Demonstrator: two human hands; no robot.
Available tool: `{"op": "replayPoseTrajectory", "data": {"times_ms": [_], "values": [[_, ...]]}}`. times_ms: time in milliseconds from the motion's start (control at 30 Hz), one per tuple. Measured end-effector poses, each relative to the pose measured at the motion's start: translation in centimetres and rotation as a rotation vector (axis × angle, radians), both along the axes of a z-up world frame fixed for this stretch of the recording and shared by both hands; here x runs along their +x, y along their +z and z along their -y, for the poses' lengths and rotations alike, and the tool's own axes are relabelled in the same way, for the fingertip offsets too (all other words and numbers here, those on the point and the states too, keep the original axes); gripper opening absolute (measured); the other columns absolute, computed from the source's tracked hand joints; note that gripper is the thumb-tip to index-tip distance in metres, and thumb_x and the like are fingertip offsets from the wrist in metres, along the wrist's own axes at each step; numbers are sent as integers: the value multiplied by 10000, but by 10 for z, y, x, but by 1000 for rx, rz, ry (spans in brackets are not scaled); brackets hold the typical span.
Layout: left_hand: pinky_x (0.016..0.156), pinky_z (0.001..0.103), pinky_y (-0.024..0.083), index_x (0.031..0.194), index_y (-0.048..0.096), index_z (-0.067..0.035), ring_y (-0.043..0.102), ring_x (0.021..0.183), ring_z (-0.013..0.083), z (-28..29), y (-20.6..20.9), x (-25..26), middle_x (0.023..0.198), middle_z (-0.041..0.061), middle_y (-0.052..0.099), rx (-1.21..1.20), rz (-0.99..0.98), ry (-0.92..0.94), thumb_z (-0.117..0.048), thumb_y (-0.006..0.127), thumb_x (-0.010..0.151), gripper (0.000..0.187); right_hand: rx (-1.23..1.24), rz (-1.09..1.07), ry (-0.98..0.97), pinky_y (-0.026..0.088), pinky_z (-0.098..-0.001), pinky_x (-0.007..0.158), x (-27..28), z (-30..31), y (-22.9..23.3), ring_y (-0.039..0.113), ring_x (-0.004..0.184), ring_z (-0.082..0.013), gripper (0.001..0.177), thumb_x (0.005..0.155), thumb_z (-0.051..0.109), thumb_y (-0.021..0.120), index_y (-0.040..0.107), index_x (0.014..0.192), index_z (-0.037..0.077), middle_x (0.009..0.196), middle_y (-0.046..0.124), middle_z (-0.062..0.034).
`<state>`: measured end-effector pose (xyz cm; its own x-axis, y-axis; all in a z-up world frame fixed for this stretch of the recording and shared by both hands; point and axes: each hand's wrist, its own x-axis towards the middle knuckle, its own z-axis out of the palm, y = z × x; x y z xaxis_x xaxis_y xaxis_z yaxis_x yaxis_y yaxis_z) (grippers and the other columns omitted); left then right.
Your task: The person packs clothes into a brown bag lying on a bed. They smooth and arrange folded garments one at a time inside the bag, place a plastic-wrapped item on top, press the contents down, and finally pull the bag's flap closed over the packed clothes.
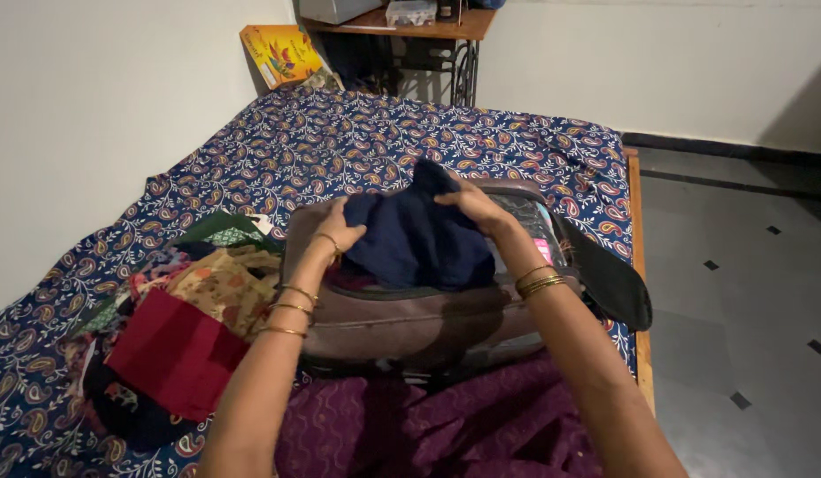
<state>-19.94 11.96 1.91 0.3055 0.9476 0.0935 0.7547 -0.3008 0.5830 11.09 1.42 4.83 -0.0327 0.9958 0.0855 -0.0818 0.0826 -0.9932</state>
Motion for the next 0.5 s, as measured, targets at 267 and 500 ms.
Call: {"op": "replayPoseTrajectory", "data": {"times_ms": [267, 500], "values": [[1069, 552, 421, 1596, 347, -331, 428, 1276, 578, 54, 5, -32, 1437, 415, 333, 47, -24, 227, -416, 733, 874, 824, 211, 671, -355, 542, -391, 968, 15, -16, -20, 696, 1090, -311, 525, 862, 191, 783, 602, 1335, 53, 1199, 720, -173], [1203, 633, 254, 1540, 440, -241, 190, 1526, 500, 50, 25, -25, 1686, 206, 148, 314, -176, 279, -588, 515, 992, 653, 370, 1076, -448, 464, -448, 1184, -39, 9, -2, 573, 1358, -375, 498, 1013, 315, 611, 540, 1471, 135, 1412, 618, -179]]}}
